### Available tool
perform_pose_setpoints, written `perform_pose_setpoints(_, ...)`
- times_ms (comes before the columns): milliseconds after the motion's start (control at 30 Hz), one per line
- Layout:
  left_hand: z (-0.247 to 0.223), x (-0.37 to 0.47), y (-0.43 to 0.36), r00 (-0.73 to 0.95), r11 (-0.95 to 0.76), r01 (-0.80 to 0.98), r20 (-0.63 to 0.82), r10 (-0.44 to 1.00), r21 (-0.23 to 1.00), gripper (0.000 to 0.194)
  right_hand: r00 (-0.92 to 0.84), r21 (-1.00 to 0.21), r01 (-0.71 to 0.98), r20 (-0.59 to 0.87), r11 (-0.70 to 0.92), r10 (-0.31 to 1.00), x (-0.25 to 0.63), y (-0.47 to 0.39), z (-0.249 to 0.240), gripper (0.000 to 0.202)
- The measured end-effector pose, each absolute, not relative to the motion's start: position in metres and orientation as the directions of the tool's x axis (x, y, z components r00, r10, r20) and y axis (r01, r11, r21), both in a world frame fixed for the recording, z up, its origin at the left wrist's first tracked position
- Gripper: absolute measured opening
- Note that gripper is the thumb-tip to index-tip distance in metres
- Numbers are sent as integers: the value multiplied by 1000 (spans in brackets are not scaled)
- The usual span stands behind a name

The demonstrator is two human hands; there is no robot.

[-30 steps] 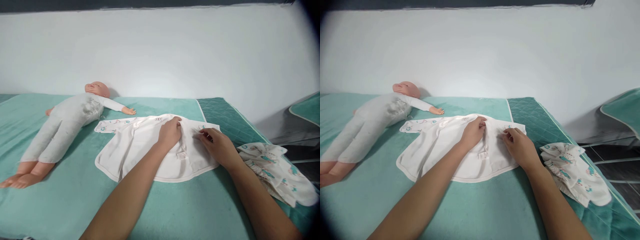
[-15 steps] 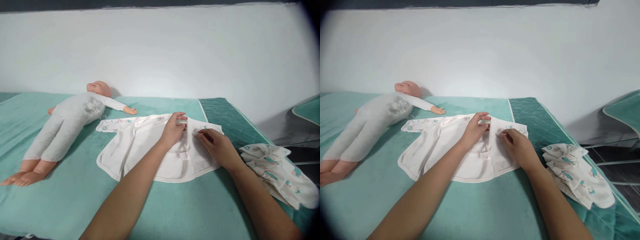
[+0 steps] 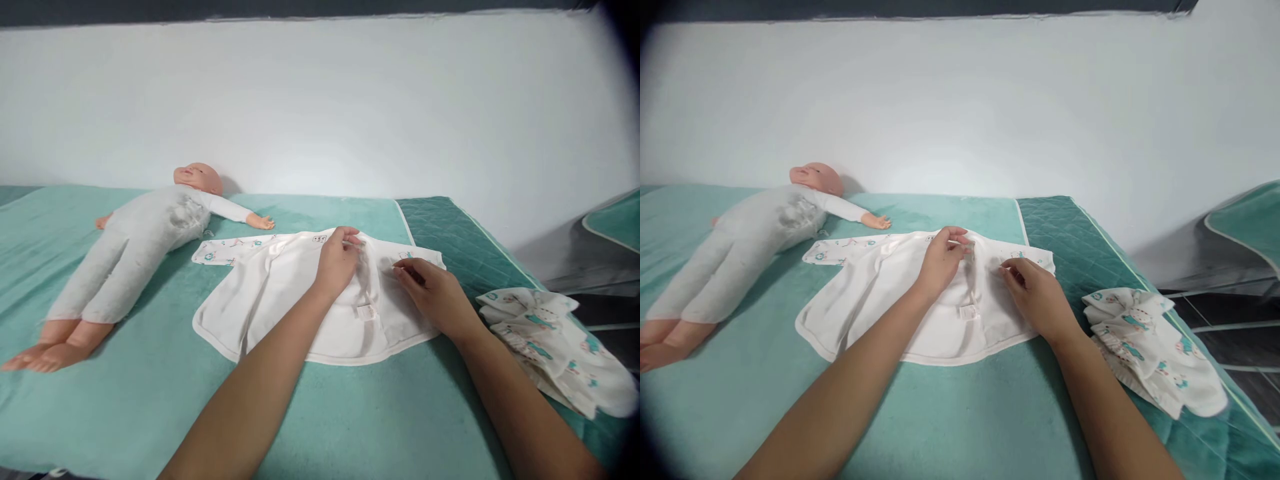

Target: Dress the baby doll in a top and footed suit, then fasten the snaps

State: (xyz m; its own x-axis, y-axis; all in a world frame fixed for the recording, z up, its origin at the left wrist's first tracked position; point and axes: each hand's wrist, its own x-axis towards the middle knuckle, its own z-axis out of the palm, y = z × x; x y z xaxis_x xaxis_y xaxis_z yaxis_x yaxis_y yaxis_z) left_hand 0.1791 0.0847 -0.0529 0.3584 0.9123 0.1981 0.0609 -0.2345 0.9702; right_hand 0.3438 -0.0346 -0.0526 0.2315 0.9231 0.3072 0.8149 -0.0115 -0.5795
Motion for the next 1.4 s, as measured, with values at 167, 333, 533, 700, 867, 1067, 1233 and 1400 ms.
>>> perform_pose_setpoints(167,-49,174,88,298,-312,164,254,920,936,31,234,-574,819,315,-11,920,345,-35,-53,22)
perform_pose_setpoints(333,-47,172,87,273,-390,263,319,907,882,26,240,-570,822,345,0,907,345,-34,-53,22)
perform_pose_setpoints(533,-30,135,81,314,-474,685,363,877,553,27,323,-584,811,410,-27,853,348,-36,-55,27)
perform_pose_setpoints(700,-21,70,82,287,-355,914,306,908,196,30,337,-617,787,389,-30,857,351,-34,-59,31)
perform_pose_setpoints(867,-27,34,85,205,-245,957,236,950,154,31,370,-660,751,401,-16,838,349,-39,-60,31)
perform_pose_setpoints(1067,-15,24,93,129,-211,934,278,952,290,32,368,-689,723,452,56,812,305,-78,-46,33)
perform_pose_setpoints(1233,-9,0,77,77,-238,869,355,932,434,32,175,-706,687,388,169,905,223,-111,-31,28)
perform_pose_setpoints(1400,-3,-65,44,74,-306,803,424,903,512,33,-76,-678,665,357,314,931,149,-86,-5,25)
